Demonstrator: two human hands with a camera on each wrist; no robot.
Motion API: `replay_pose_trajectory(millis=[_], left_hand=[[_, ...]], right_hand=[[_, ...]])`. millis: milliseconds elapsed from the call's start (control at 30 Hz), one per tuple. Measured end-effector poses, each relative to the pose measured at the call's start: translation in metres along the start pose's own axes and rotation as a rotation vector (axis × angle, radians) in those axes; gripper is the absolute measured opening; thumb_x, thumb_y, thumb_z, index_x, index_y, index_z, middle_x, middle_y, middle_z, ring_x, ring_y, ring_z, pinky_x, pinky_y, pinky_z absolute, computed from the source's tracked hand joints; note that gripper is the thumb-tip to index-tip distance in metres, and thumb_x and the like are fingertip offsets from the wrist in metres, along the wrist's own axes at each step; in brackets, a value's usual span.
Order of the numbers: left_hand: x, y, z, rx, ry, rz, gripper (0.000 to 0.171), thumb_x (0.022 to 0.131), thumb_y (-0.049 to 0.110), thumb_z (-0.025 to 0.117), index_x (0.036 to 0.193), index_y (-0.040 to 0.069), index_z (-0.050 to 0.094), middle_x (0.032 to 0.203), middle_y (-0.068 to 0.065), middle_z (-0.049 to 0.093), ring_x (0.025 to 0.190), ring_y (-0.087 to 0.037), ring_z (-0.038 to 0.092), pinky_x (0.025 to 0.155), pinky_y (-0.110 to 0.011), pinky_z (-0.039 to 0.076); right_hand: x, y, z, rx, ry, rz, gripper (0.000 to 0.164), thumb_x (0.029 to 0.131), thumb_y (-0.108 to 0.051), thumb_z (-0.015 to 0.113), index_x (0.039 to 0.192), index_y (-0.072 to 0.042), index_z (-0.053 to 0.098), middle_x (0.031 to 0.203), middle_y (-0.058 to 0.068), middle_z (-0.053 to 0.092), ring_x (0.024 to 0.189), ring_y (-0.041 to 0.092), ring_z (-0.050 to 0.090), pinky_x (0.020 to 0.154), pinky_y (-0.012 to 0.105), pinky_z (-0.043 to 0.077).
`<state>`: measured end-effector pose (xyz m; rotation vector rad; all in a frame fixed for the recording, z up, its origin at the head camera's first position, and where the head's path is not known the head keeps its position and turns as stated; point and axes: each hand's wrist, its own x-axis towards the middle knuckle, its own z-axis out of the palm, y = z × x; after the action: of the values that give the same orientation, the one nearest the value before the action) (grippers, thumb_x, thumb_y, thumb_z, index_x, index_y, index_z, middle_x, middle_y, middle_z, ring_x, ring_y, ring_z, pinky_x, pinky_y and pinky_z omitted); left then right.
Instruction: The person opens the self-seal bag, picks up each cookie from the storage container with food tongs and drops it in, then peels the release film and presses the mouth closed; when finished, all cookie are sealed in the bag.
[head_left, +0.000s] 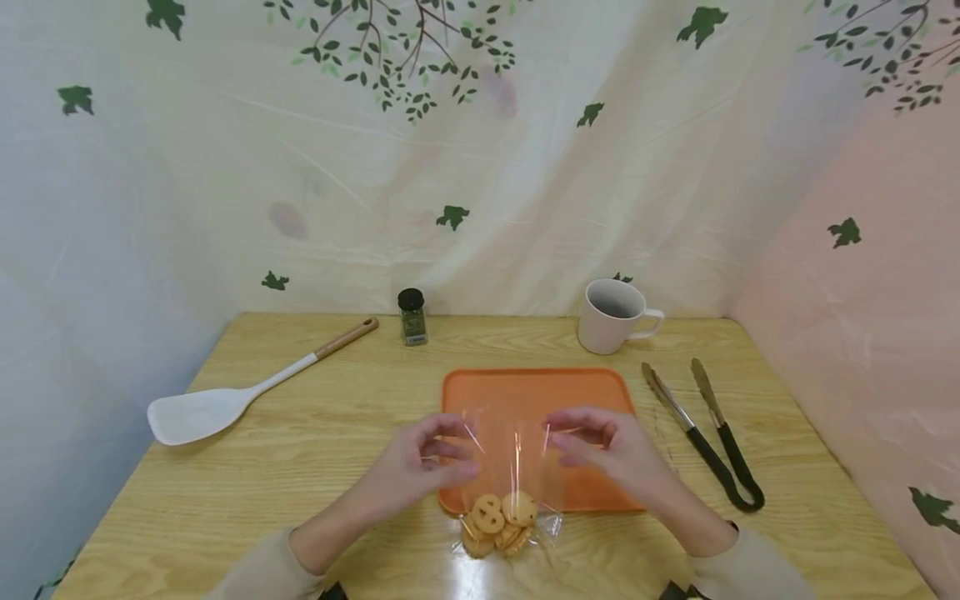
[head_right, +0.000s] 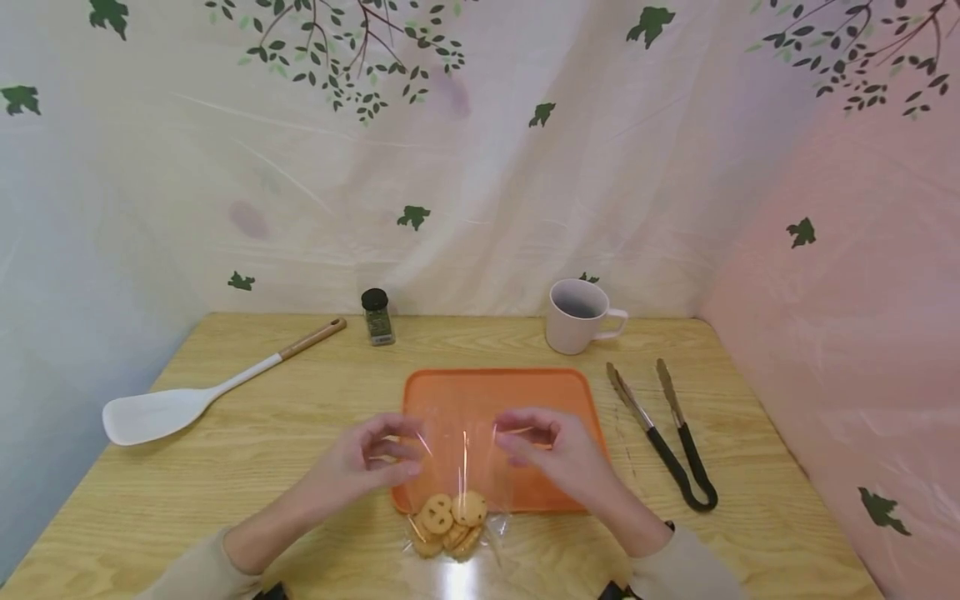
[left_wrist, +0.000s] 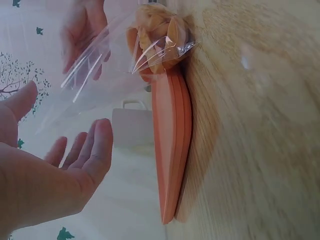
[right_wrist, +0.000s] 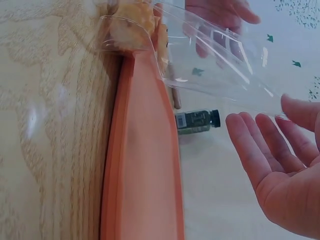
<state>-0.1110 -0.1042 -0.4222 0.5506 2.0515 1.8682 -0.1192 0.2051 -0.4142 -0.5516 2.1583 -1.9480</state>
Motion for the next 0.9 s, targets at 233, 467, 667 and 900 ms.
replay_pose_trajectory(millis=[233,467,667,900], left_hand=[[0.010,-0.003,0.007,-0.039,-0.025,-0.020,0.063,0.093,0.021,0.077,0.148,0.006,0.049,0.140,-0.023,0.054,0.122,-0.037,0.060,0.090,-0.034,0.056],[0.019,-0.004,0.010,-0.077,-0.040,-0.016,0.069,0.093,0.020,0.077,0.151,0.003,0.044,0.145,-0.025,0.052,0.126,-0.041,0.057,0.093,-0.033,0.054],[0.022,-0.005,0.010,-0.071,-0.028,0.007,0.054,0.096,0.017,0.072,0.143,-0.003,0.052,0.135,-0.025,0.060,0.115,-0.037,0.065,0.092,-0.038,0.055],[0.022,-0.005,0.006,-0.139,-0.049,0.027,0.036,0.101,0.009,0.064,0.130,-0.013,0.059,0.120,-0.032,0.065,0.108,-0.048,0.066,0.093,-0.047,0.054]], right_hand=[[0.005,0.001,0.005,-0.005,0.010,0.017,0.031,0.096,-0.006,0.070,0.121,0.010,0.063,0.120,0.031,0.065,0.097,0.024,0.073,0.074,0.045,0.060],[0.008,-0.001,0.010,-0.004,-0.017,0.007,0.047,0.097,-0.006,0.069,0.138,0.009,0.053,0.127,0.035,0.060,0.102,0.036,0.071,0.075,0.044,0.060],[0.009,0.000,0.010,0.046,-0.038,-0.002,0.043,0.098,-0.004,0.066,0.135,0.013,0.054,0.121,0.037,0.062,0.097,0.030,0.073,0.076,0.048,0.059],[0.007,0.003,0.005,0.054,-0.020,-0.041,0.030,0.099,-0.004,0.065,0.122,0.014,0.061,0.109,0.032,0.068,0.087,0.026,0.075,0.073,0.047,0.060]])
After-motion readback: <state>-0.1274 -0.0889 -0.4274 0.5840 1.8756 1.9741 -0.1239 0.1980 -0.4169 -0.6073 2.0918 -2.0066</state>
